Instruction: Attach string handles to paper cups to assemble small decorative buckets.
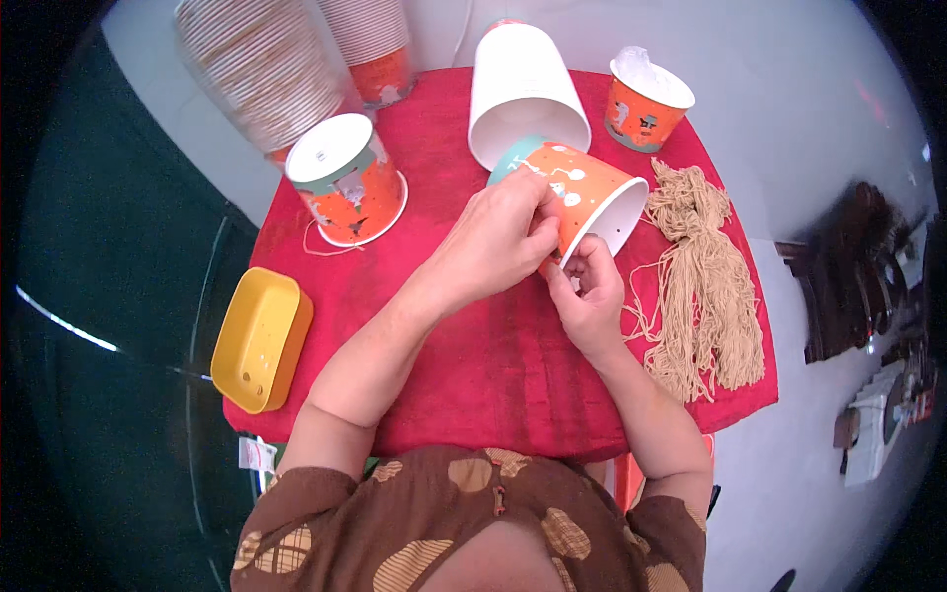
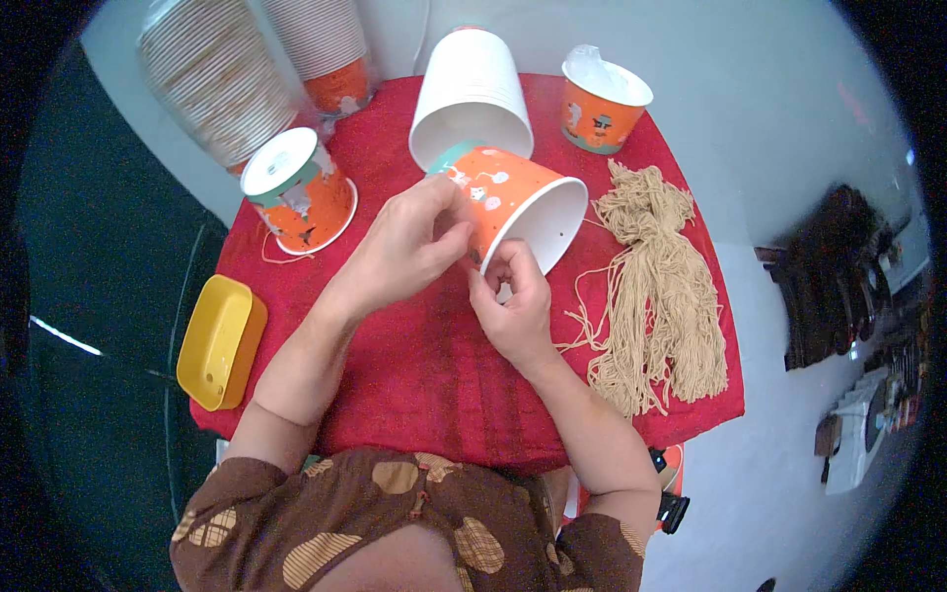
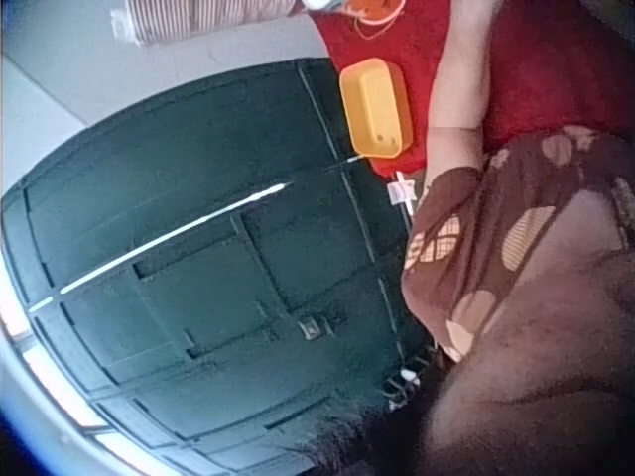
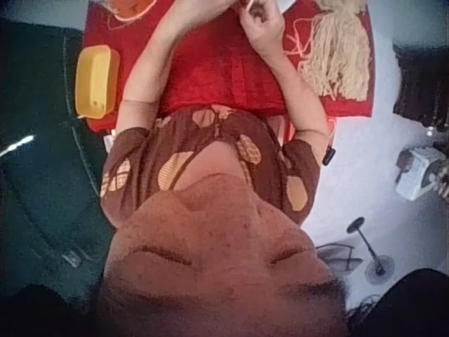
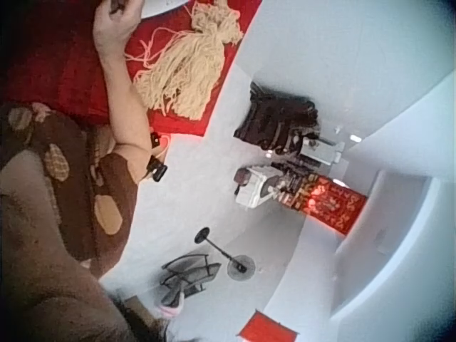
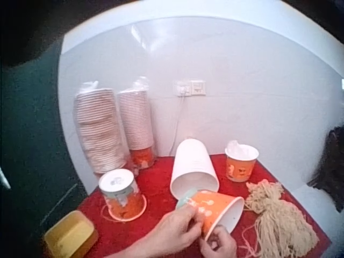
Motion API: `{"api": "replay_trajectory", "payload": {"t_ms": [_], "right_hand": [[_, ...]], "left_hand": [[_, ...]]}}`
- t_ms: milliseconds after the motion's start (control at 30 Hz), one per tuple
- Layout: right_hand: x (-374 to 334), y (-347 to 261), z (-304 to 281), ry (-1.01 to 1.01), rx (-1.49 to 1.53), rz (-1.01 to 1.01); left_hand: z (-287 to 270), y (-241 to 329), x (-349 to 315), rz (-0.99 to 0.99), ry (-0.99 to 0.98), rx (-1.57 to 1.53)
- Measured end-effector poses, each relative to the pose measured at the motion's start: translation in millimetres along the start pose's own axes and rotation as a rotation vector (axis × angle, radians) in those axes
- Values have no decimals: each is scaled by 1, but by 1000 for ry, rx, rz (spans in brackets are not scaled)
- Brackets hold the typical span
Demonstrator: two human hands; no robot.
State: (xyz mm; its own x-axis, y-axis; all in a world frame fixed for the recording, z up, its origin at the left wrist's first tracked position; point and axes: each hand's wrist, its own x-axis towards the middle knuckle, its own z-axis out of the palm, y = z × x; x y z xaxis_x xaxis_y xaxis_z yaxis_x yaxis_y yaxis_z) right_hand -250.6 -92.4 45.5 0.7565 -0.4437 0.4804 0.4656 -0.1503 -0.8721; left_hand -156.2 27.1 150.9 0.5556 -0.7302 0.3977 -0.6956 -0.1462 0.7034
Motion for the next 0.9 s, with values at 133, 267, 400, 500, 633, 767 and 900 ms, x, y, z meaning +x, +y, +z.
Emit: {"api": "replay_trajectory", "payload": {"t_ms": [133, 267, 400, 500, 633, 767, 900], "right_hand": [[2, 0, 1, -3, -228, -68], [2, 3, 0, -9, -279, -106], [3, 1, 0, -47, -282, -113], [4, -1, -3, -46, -336, -215], [-1, -6, -3, -92, -377, -163], [-1, -3, 1, -157, -434, -254], [-3, -11, 5, -226, -477, -293]], "left_hand": [[-7, -3, 0, 72, 62, -17], [-23, 14, -9, 76, 80, 63], [-54, 26, -30, 94, 107, 171], [-84, 16, -54, 113, 124, 305], [-132, -9, -111, -172, 248, 402], [-173, -39, -174, -381, 400, 529], [-189, -61, -215, -482, 375, 723]]}}
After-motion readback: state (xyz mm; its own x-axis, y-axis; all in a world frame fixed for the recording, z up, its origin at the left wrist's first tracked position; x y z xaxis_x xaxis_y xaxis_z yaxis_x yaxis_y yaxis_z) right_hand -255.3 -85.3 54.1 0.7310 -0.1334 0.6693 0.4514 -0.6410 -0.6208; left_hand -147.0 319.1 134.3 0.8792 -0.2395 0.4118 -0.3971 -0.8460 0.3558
